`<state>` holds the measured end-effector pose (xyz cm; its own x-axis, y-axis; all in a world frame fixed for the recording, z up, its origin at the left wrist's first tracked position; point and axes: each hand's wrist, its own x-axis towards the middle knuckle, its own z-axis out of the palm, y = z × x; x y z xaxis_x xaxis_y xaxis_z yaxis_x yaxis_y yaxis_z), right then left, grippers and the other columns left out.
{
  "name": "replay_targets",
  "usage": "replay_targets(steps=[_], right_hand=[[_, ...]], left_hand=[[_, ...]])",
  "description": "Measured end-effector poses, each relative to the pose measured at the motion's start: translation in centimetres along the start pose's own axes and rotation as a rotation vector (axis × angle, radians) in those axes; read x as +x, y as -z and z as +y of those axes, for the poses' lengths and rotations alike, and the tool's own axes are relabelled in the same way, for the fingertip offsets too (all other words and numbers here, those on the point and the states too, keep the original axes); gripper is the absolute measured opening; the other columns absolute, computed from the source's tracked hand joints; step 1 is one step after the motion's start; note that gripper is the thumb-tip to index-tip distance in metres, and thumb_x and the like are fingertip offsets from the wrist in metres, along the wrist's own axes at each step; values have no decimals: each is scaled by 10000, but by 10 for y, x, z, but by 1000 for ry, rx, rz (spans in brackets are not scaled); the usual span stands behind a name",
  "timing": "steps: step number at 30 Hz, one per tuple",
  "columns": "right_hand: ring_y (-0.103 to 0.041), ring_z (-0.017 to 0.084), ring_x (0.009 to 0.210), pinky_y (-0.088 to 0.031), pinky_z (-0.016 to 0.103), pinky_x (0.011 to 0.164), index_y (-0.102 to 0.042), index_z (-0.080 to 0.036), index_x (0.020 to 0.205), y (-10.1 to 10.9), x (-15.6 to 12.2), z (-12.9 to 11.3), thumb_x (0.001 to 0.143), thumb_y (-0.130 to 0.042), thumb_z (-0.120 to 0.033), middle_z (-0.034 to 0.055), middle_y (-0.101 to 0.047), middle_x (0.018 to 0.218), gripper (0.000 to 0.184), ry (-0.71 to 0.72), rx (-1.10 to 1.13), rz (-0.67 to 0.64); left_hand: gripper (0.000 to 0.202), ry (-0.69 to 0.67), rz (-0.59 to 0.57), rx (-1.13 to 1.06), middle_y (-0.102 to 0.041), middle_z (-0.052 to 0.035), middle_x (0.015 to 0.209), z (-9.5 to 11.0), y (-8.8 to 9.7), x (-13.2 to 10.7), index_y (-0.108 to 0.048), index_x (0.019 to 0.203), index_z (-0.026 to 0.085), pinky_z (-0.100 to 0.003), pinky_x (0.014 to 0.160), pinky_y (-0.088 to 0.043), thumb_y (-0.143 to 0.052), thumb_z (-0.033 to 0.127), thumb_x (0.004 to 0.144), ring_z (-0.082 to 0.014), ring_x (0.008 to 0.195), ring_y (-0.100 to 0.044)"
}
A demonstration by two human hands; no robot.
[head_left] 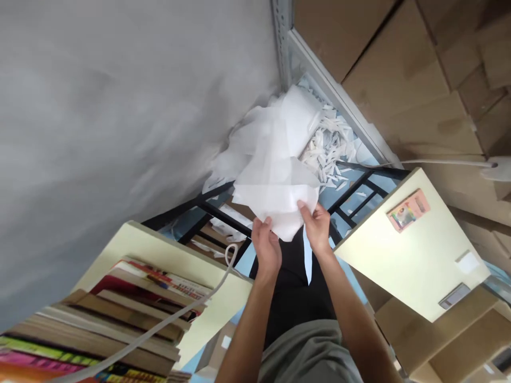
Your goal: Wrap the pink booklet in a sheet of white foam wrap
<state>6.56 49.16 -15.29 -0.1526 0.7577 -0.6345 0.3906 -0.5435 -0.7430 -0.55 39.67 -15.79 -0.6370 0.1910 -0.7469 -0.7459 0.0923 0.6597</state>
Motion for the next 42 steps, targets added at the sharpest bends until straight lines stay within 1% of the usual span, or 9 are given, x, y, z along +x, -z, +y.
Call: replay_targets(steps=[3, 10, 19, 23, 26, 30, 33, 37, 42], right_hand=[[-760, 275, 868, -639, 378, 784, -821, -222, 954, 53, -21, -4, 923, -802, -751, 61, -852, 931, 530, 20, 32, 42], [-642, 201, 695, -531, 307, 612, -792, -217, 852, 196, -74, 21, 867, -852, -808, 24, -753, 764, 594, 42, 119, 177], [-650, 204, 775, -551, 309, 667, -779, -184, 978, 386, -120, 137, 897, -810, -790, 35, -752, 836, 613, -1, 138, 601], [-744, 291, 1114, -667, 447, 936, -719, -187, 1382, 449, -124, 188, 943, -777, -750, 168, -791, 1268, 716, 40, 0, 783], [-640, 370, 1467, -594, 615, 1206, -618, -245, 1585, 467, -136, 196, 1022, -769, -638, 216, -660, 1586, 703, 200, -196, 776], [-421, 409, 1729, -451, 681, 1378, -570, -325, 1687, 454, -145, 186, 1018, -856, -437, 157, -533, 1791, 736, 410, -432, 351], [-362, 377, 1783, -431, 650, 1404, -598, -309, 1687, 439, -136, 186, 1043, -759, -187, 136, -510, 1833, 675, 406, -561, 217], [-515, 338, 1692, -469, 609, 1383, -769, -222, 1461, 434, -120, 197, 989, -601, 4, 152, -681, 1680, 549, 351, -530, 206], [-741, 303, 1382, -603, 495, 1222, -807, -216, 1284, 448, -122, 195, 1126, -590, -337, 155, -811, 1420, 294, 314, -83, 458]], left_hand=[[439, -38, 9, 110, -802, -84, 1397, 5, -7, -11, -763, 1180, 307, -414, 1158, -639, -898, 583, 867, -301, 1443, -730], [647, 1, -335, 222, -803, -127, 1467, -22, -59, -62, -808, 1290, 281, -468, 1143, -679, -999, 597, 758, -376, 1453, -737], [481, 116, -599, 437, -858, -82, 1166, -168, -131, -190, -815, 1069, 238, -361, 905, -688, -983, 417, 655, -280, 1120, -816], [448, 64, -494, 635, -783, -63, 937, -235, -145, -226, -750, 919, 201, -279, 593, -581, -951, 507, 661, -210, 828, -738], [442, -4, -444, 728, -747, -48, 896, -269, -149, -242, -738, 931, 191, -277, 531, -549, -926, 527, 713, -176, 719, -678], [438, -28, -455, 811, -641, 2, 757, -291, -150, -260, -671, 855, 215, -292, 551, -586, -935, 556, 774, -166, 653, -654], [533, -47, -477, 829, -621, 14, 738, -294, -146, -267, -629, 811, 225, -310, 641, -648, -985, 617, 749, -173, 691, -686], [587, -3, -452, 837, -720, -48, 782, -287, -140, -261, -647, 788, 207, -316, 649, -661, -899, 736, 823, -187, 685, -746], [443, -107, -450, 964, -810, -80, 853, -273, -133, -242, -668, 764, 196, -221, 474, -491, -844, 583, 889, -136, 549, -687]])
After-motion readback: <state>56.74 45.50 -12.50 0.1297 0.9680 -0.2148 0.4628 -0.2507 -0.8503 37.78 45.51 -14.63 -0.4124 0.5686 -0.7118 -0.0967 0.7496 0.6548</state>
